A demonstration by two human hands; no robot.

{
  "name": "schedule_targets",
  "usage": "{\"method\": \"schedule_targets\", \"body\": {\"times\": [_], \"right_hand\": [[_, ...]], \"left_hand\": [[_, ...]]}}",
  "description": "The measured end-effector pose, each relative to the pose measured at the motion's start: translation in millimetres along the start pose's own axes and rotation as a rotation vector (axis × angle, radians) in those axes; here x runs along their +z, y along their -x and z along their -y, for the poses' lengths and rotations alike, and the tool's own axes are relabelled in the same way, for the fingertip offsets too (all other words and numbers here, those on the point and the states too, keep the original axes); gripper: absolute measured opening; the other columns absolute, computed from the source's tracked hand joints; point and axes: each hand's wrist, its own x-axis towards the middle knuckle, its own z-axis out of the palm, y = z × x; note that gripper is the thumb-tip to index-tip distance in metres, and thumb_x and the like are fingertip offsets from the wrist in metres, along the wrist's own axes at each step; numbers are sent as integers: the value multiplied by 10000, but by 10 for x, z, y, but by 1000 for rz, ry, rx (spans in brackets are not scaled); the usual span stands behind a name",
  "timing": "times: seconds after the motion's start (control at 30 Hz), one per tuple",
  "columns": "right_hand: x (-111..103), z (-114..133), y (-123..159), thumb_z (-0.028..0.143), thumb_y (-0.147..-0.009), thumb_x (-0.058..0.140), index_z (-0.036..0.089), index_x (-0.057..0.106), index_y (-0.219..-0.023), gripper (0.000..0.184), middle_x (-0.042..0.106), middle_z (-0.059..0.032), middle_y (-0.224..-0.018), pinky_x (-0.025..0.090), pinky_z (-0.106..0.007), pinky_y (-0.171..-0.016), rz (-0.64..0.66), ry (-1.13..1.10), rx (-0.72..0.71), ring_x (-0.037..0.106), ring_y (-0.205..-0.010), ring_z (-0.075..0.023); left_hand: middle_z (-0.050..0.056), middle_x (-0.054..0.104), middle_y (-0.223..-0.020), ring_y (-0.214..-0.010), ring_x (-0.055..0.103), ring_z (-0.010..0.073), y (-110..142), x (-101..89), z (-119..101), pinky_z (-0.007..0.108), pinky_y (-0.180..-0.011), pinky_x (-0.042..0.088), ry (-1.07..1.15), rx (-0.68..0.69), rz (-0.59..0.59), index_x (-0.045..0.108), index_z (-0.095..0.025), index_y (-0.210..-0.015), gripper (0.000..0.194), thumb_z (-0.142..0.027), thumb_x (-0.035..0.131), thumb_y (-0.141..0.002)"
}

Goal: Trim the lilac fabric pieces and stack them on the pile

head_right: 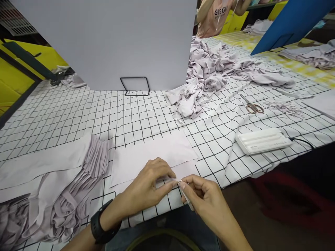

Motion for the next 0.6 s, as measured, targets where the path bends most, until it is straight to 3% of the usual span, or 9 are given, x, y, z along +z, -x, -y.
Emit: {"method": "schedule_targets", "body": {"times": [0.13, 0.27, 0.6], "right_hand": [[-22, -37, -101, 628, -730, 778, 181, 739, -746, 448, 608, 1, -591, 308, -218, -371, -92, -41, 86, 325, -407, -63], [-20, -56, -228, 636, -731, 782, 172, 748, -744, 465, 514, 24, -509, 285, -218, -362, -115, -103, 122, 298, -408, -68], [105, 12, -369, 596, -733, 795, 165, 697, -630, 453, 466, 43, -418, 308, -190, -375, -133, -195, 207, 390, -397, -77]], "left_hand": [[86, 645, -1109, -1014, 564, 260, -93, 29, 125, 431, -860, 486, -302, 45, -38, 653, -164, -1086, 154, -166, 620, -935], [90, 649, -1030, -967, 565, 259, -169, 61, 187, 414, -799, 493, -460, 84, -20, 662, -155, -949, 118, -120, 549, -950], [41, 661, -918, -859, 564, 199, -193, 145, 354, 363, -738, 453, -272, 141, -238, 679, -161, -840, 176, -77, 569, -948]]}}
